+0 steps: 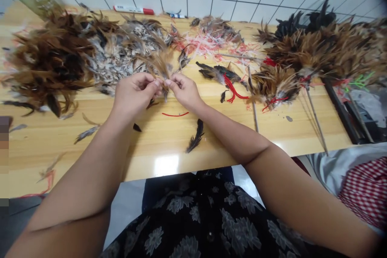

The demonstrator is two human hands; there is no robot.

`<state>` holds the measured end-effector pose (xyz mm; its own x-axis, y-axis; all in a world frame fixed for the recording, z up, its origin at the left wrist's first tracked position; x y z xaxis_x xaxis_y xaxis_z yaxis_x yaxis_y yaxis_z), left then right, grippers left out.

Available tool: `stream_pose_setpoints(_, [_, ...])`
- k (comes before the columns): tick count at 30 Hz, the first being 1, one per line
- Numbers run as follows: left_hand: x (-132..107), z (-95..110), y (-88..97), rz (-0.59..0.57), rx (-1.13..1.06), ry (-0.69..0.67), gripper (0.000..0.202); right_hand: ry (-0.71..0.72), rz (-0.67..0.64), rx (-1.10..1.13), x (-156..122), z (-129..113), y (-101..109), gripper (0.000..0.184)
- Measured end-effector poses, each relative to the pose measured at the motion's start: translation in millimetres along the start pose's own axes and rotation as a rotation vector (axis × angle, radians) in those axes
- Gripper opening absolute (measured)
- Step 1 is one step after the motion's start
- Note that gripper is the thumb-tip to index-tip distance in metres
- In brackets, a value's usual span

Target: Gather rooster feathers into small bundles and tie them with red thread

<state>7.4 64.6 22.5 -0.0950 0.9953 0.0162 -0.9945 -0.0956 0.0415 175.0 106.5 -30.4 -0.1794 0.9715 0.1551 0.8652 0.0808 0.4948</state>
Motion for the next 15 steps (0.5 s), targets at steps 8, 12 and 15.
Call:
stream_pose_setpoints(8, [5.8, -4.1, -3.3, 0.035, -0.104, 0.067, 0.037, 0.050, 0.007, 0.105, 2.5, 11.8, -1.8, 0.054])
stream_pose_setpoints(12, [5.1, -3.2, -5.6, 0.013, -0.117, 0.113, 0.044, 0.048, -0.002, 0.095, 2.8, 13.5, -1.4, 0.061])
stream_pose_setpoints(15, [3.6, -2.8, -9.9, -0.014, -0.115, 0.139, 0.046, 0.050, 0.006, 0.065, 3.5, 14.0, -1.0, 0.060])
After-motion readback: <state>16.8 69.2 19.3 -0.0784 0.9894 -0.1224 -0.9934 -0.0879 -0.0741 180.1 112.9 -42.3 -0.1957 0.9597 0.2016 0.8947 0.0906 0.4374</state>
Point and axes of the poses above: each hand's wrist, its own x-axis towards the middle knuckle, its own y-axis out of the back of the hand, z = x × y, the point moved 8 cm from there along x, towards the middle knuckle, and after that the axes turned 13 degrees about -x, right-handed, at the moved point
